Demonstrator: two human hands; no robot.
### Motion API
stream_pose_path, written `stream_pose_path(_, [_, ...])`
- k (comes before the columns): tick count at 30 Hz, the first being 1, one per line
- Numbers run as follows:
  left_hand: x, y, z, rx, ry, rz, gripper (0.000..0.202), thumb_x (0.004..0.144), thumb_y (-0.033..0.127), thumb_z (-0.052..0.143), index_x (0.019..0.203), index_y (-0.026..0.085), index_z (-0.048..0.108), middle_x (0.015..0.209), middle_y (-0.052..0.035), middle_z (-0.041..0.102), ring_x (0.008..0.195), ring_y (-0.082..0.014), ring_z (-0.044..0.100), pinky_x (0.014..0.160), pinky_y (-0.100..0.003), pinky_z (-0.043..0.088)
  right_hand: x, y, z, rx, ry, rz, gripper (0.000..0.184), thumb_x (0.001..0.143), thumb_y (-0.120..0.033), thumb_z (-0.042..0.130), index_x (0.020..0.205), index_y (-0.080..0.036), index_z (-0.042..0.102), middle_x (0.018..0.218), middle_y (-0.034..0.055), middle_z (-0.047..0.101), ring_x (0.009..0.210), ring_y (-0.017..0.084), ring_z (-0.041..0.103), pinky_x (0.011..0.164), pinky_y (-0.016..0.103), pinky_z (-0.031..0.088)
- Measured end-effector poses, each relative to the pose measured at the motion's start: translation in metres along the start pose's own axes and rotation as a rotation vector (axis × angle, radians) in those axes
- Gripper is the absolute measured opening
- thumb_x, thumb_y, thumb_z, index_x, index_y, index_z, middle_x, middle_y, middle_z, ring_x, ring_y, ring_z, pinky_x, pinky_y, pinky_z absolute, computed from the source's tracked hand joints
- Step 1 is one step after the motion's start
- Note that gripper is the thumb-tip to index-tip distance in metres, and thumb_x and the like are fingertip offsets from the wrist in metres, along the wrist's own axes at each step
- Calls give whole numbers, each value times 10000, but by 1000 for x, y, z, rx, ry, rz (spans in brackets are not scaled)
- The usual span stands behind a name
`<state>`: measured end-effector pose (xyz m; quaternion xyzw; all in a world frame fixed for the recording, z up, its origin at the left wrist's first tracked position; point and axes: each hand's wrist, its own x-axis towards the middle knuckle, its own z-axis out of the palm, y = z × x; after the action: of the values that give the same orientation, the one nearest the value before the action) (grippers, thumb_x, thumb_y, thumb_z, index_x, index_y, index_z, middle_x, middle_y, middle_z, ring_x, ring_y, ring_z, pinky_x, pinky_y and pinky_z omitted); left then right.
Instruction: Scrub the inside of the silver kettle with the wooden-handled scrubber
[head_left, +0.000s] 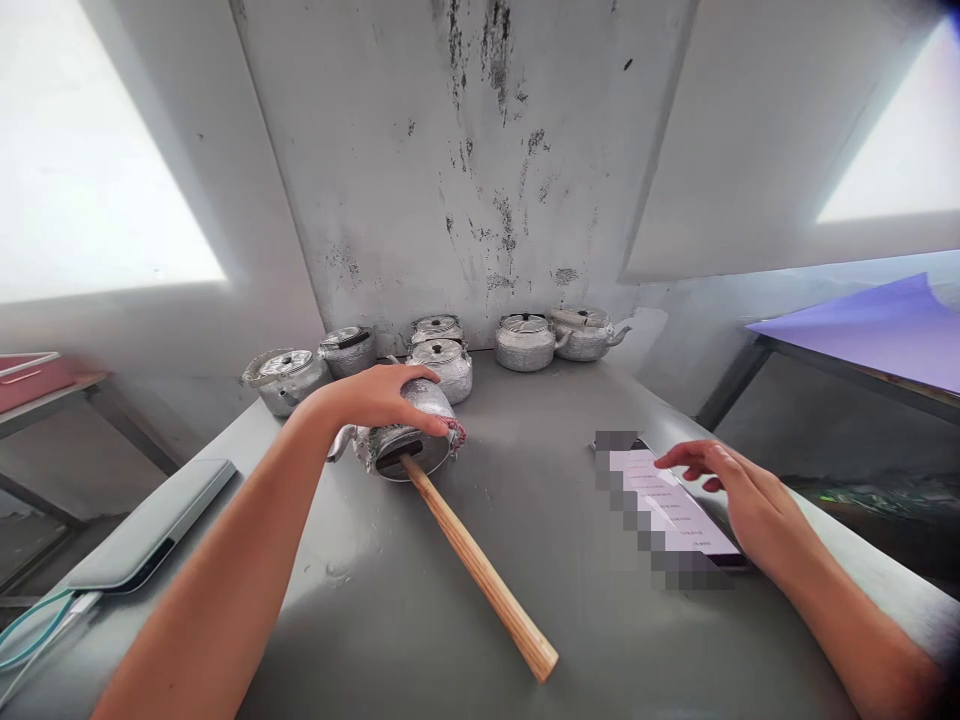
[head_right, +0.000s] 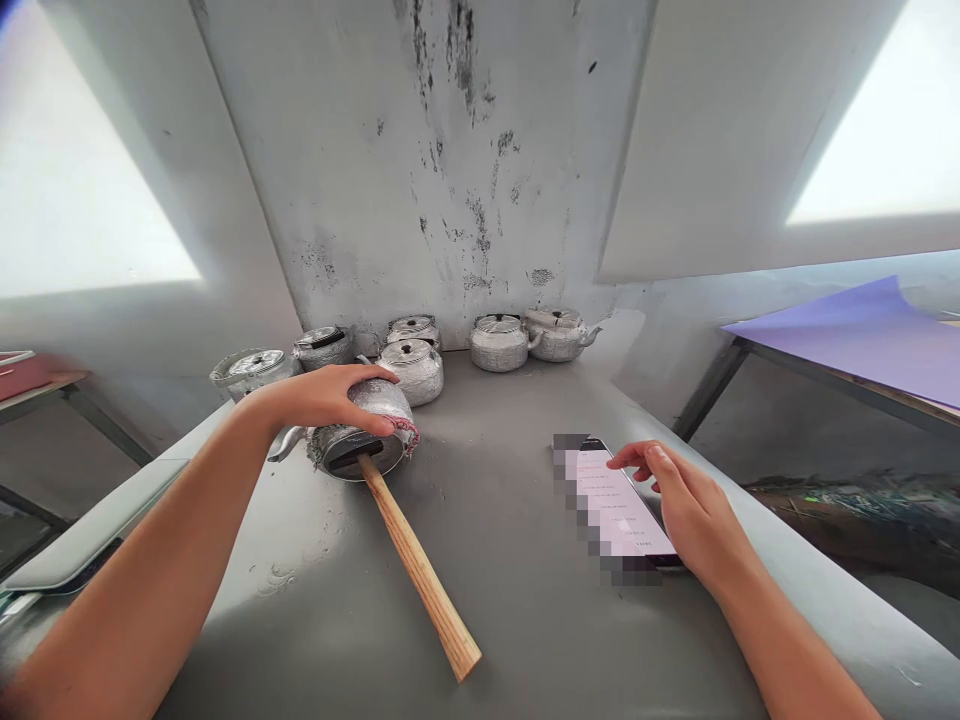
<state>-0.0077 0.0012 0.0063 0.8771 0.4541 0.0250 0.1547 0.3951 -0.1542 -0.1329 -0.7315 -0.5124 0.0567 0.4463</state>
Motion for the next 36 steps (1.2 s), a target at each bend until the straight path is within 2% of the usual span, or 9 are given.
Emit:
stream_pose_path(3, [0, 0, 0, 4, -3, 1, 908, 672, 812, 618, 1446, 361, 467, 1502, -2, 482, 1311, -340, 483, 1026, -371, 430, 1, 5, 0, 48, -71, 34, 539, 934, -612, 313, 842, -281, 729, 978, 17, 759, 857, 230, 636, 778, 359, 480])
stream_pose_path(11, [0, 0, 0, -11, -2, 3, 913, 664, 810, 630, 1441, 355, 475, 1496, -21, 488, 1303, -356, 486, 1043, -395, 417, 2, 15, -1, 116, -76, 112, 533, 925, -645, 323, 861, -261, 688, 872, 41, 762, 860, 255, 603, 804, 389, 452])
stream_pose_path(21, [-1, 2, 0, 1, -3, -2, 942, 657, 826, 612, 1458, 353, 461, 1507, -25, 475, 1317, -356, 475, 1049, -392, 409, 0, 5, -3, 108, -109, 111, 530, 935, -622, 315, 775, -260, 667, 825, 35, 740, 840, 255, 574, 845, 399, 414])
stream_pose_path(30, [0, 0, 0, -12, -5, 4, 914, 666, 810, 627, 1446, 357, 473, 1496, -13, 489, 1301, -347, 488, 1027, -380, 424, -4, -4, -3, 120, -40, 132, 508, 943, -586, 356, 697, -245, 640, 705, 32, 694, 781, 241, 542, 804, 382, 404])
stream_pose_path(36, [0, 0, 0, -19, -6, -4, 929, 658, 803, 627, 1452, 346, 473, 1496, -33, 488, 1300, -367, 489, 1034, -392, 418, -9, -5, -5, 196, -79, 61, 618, 945, -625, 364, 536, -234, 614, 574, 57, 635, 692, 245, 537, 750, 389, 417])
